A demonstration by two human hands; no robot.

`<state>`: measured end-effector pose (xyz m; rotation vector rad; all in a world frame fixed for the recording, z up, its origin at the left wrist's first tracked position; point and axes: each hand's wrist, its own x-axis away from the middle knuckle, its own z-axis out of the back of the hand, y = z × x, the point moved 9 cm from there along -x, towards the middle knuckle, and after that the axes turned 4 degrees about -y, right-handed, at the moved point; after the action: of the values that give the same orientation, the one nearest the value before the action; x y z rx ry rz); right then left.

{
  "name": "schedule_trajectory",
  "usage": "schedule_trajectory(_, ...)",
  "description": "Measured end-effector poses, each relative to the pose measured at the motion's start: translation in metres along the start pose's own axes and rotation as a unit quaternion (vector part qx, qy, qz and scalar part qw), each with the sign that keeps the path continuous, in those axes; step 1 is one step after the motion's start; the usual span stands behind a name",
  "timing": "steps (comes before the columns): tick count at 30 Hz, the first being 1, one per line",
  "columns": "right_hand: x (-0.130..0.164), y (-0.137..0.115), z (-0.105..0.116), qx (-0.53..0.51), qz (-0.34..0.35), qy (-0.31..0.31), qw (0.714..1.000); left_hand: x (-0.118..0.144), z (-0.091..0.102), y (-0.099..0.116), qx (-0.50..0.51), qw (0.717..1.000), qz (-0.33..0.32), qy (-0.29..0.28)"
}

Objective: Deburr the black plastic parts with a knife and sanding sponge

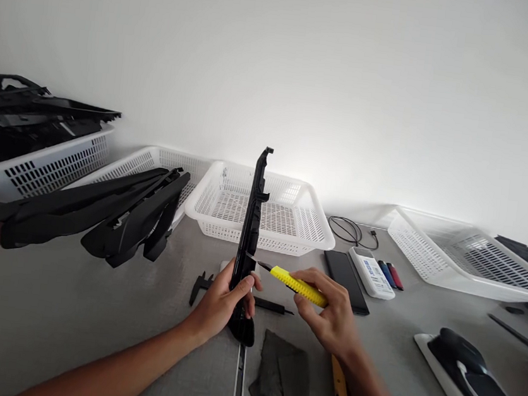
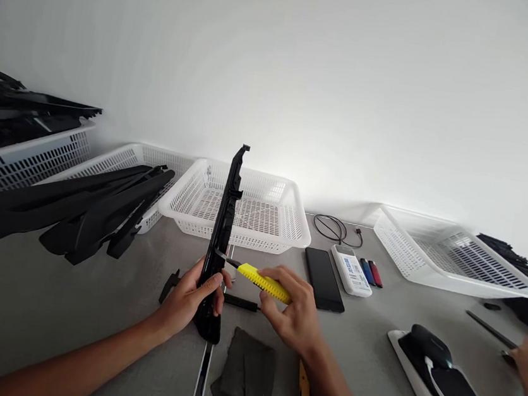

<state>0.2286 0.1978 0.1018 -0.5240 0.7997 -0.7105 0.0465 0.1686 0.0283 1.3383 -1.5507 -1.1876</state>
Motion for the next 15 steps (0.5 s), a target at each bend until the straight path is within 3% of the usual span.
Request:
schedule_trajectory(8,0.002,0.012,-0.008,-0.008,-0.063,-0.042,0.997,-0.001,0.004,-0.002,0.0,1.0,0.004,0.006)
schedule_trajectory(15,0.003,0.028,0.008,0.024,-0.11,0.044,0.993,-0.001,-0.001,0.0,-0.007,1.0,-0.002,-0.024)
